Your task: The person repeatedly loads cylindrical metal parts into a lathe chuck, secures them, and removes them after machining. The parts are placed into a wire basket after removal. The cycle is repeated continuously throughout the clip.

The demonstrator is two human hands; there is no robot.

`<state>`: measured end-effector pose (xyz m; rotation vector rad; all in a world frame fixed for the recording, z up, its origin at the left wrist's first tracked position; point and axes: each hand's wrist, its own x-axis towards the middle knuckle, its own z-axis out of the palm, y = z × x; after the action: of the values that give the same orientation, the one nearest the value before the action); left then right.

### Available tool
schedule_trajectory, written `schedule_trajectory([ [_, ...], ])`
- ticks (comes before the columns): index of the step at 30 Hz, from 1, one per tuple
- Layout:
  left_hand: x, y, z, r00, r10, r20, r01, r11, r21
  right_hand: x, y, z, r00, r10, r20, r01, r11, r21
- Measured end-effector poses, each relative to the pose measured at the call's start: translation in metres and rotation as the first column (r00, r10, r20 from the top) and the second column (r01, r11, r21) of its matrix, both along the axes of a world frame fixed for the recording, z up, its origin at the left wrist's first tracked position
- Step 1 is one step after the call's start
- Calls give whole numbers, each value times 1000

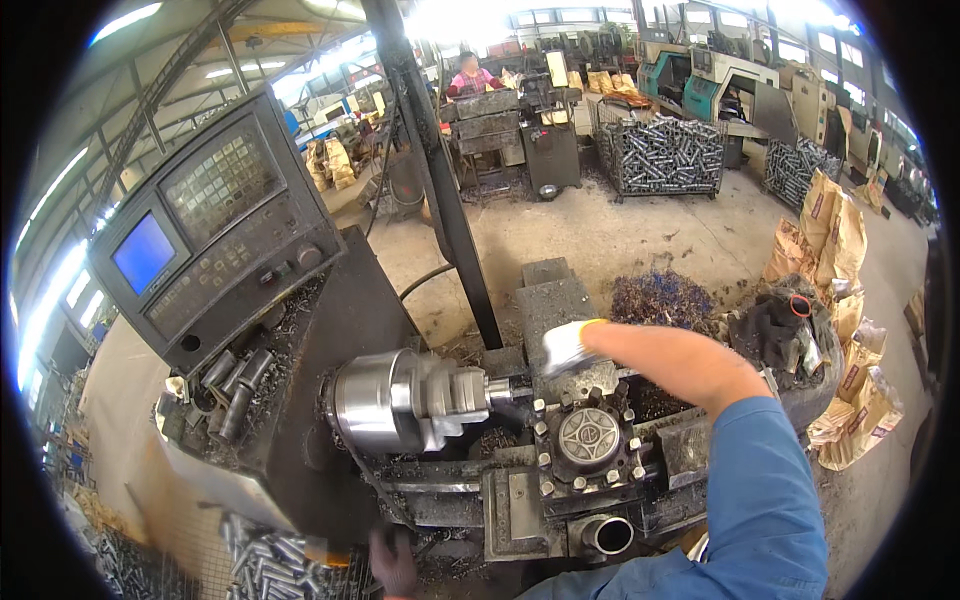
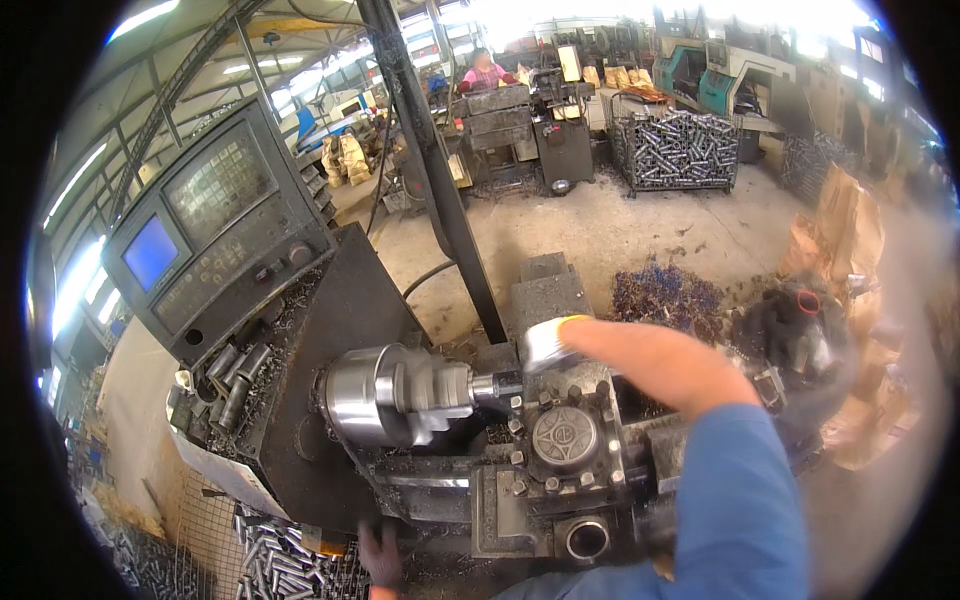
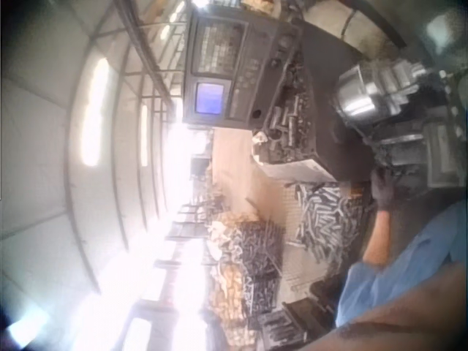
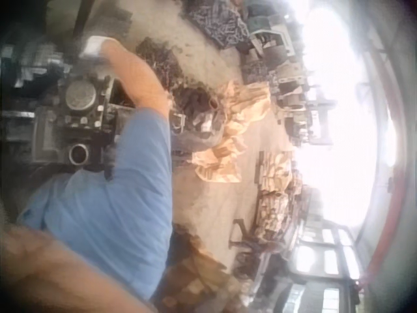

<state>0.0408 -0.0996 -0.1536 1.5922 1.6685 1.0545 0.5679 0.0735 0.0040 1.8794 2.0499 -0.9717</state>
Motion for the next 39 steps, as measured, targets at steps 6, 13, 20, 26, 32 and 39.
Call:
schedule_trajectory([
  [6,112,207,147,929,-289,-231,363,827,429,-50,11,-38,993,12,116,-33,983,179],
  [13,137,256,156,845,-371,-386,496,814,303,58,20,-1,690,-388,611,76,878,473],
  [20,123,271,153,825,-372,-424,520,793,316,-110,8,6,977,181,113,-204,948,243],
  [26,123,260,149,767,-206,-607,528,741,415,-77,40,-20,990,141,19,-134,968,-214],
  [32,118,238,153,663,-7,-748,553,679,484,-81,27,-35,971,233,60,-233,972,-11],
  [39,107,229,125,759,71,-647,470,627,620,5,-35,14,896,-112,429,26,979,201],
])
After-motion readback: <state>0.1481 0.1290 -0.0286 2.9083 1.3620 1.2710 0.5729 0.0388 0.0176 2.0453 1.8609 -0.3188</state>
